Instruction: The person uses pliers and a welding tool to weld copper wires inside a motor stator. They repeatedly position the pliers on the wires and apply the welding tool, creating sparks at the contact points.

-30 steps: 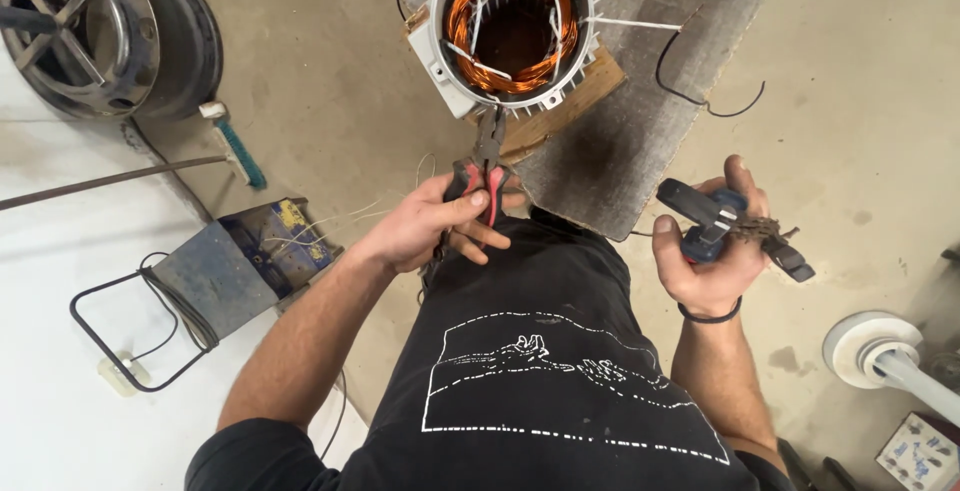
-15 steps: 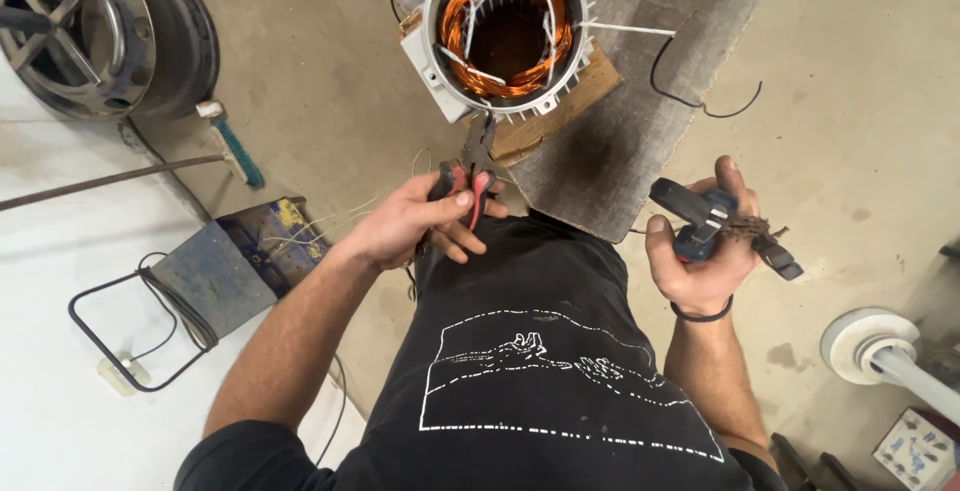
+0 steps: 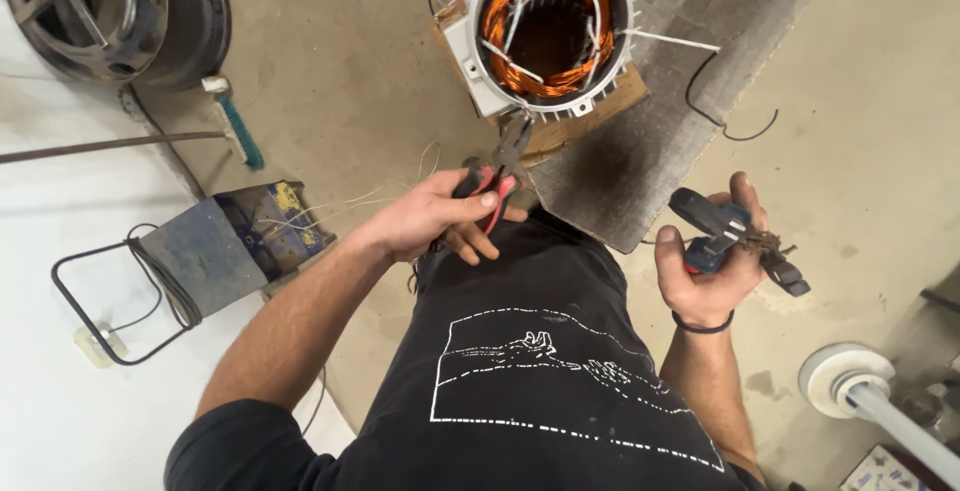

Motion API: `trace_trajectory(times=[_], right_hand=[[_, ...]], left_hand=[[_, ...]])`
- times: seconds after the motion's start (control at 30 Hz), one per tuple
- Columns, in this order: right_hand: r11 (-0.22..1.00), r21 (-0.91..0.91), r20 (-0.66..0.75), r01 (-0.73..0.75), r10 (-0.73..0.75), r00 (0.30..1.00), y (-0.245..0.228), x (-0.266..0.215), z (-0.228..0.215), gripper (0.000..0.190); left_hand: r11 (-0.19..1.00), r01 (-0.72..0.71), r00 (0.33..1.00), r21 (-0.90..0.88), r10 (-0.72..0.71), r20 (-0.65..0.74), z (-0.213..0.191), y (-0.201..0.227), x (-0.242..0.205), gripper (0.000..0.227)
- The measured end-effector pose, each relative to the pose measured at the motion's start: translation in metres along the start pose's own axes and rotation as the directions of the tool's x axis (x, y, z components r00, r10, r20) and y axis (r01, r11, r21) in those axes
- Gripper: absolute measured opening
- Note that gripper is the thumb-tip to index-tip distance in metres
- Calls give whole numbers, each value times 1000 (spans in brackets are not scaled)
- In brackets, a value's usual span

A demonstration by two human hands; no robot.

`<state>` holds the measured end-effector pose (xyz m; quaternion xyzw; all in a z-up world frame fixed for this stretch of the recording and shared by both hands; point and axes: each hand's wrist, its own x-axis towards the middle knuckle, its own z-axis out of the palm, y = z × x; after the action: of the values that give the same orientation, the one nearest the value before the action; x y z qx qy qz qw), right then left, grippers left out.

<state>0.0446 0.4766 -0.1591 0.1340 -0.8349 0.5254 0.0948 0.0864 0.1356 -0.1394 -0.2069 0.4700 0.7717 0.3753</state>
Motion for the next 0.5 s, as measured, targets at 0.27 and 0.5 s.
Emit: trace_trajectory(times=[0.27,0.5], right_hand=[[999,41,-2,18,-18,1000,9,-8,0,75],[998,53,-17,-40,41,999,4,-8,0,82]], left_hand=[[997,-58,998,-42,59,32,5,6,0,57],[996,-48,994,-76,55,96,6,2,0,61]])
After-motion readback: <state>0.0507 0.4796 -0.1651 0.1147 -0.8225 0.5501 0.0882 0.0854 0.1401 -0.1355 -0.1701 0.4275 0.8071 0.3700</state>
